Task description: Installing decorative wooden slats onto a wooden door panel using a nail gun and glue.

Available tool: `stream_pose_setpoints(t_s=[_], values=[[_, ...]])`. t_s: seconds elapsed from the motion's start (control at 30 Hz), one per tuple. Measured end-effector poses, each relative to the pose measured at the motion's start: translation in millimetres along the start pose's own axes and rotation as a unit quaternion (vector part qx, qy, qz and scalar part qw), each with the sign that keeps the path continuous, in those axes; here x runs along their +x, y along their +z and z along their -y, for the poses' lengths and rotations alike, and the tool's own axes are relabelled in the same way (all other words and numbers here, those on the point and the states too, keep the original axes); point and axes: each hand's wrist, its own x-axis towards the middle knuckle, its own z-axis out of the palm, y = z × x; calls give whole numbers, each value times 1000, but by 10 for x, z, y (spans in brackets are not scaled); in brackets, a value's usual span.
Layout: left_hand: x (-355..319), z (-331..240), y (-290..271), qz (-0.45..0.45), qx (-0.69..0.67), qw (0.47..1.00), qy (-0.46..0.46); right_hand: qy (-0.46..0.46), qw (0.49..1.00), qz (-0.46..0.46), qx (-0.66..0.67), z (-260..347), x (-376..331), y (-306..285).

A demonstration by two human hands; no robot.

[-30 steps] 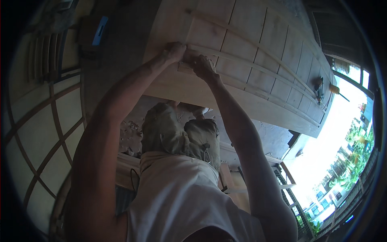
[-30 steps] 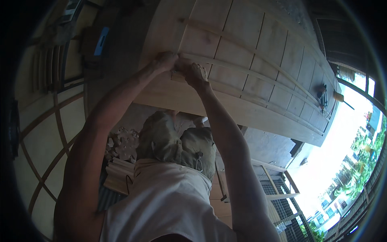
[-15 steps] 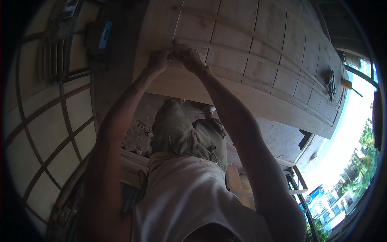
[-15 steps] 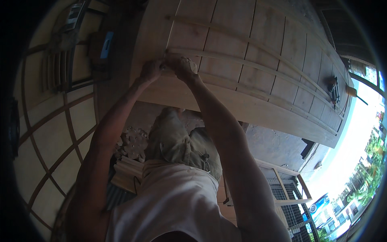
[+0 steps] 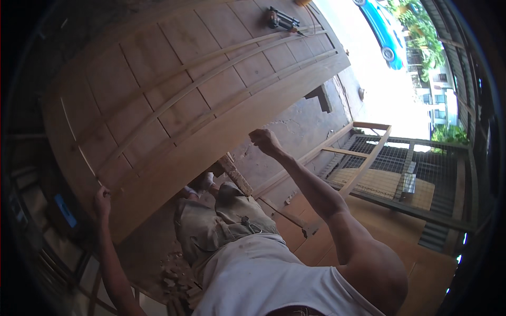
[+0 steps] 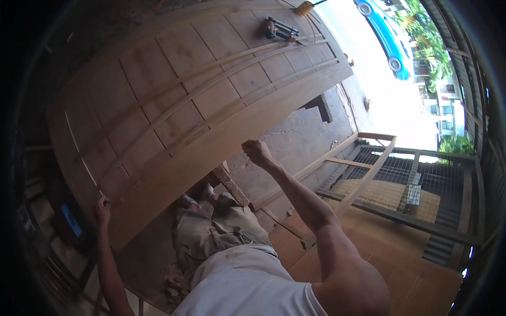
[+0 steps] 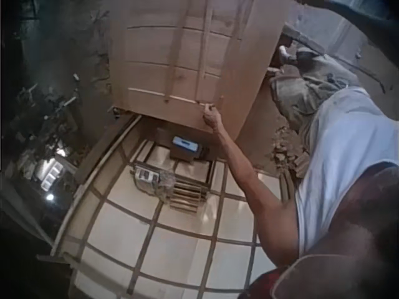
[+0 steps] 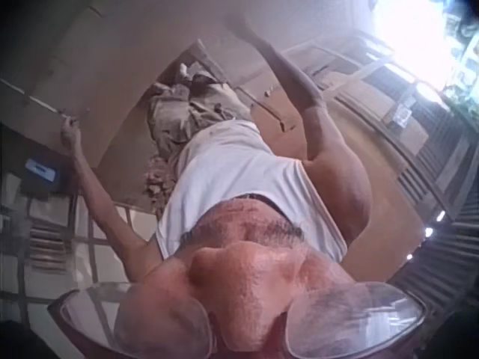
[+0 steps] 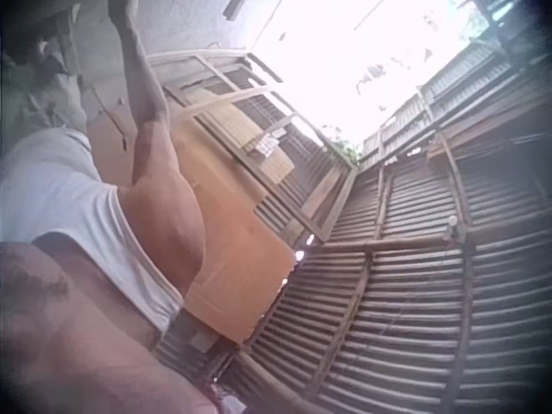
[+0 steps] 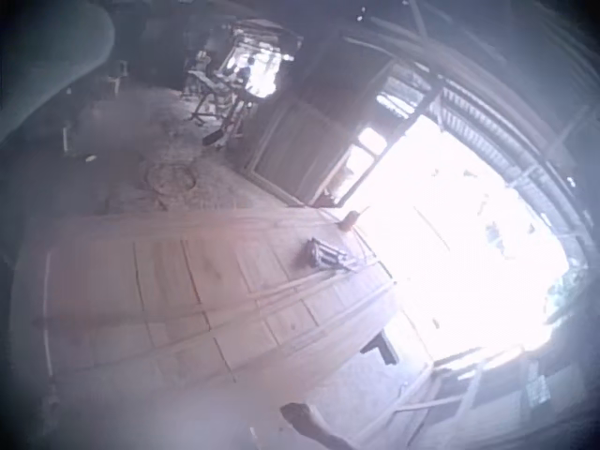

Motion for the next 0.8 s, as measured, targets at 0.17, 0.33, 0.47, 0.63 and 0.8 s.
stream_pose_setpoints(t_s=[0.17,0.33,0.47,0.63,0.8], values=[[-84,-61,17,-34,63,997,10,141,990,-4,-17,-317,-365,-1147],[-3,-123,44,-55,87,995,-4,25,978,-7,-207,-178,465,-1758],[-90,-202,2,-74,112,991,-24,-34,953,-76,-293,146,1683,-2430],[53,-258,493,-188,47,978,-73,-69,878,-226,-417,-229,3639,-3497],[-755,-79,482,-225,83,942,-237,-90,878,-223,-414,-380,5275,-3322]])
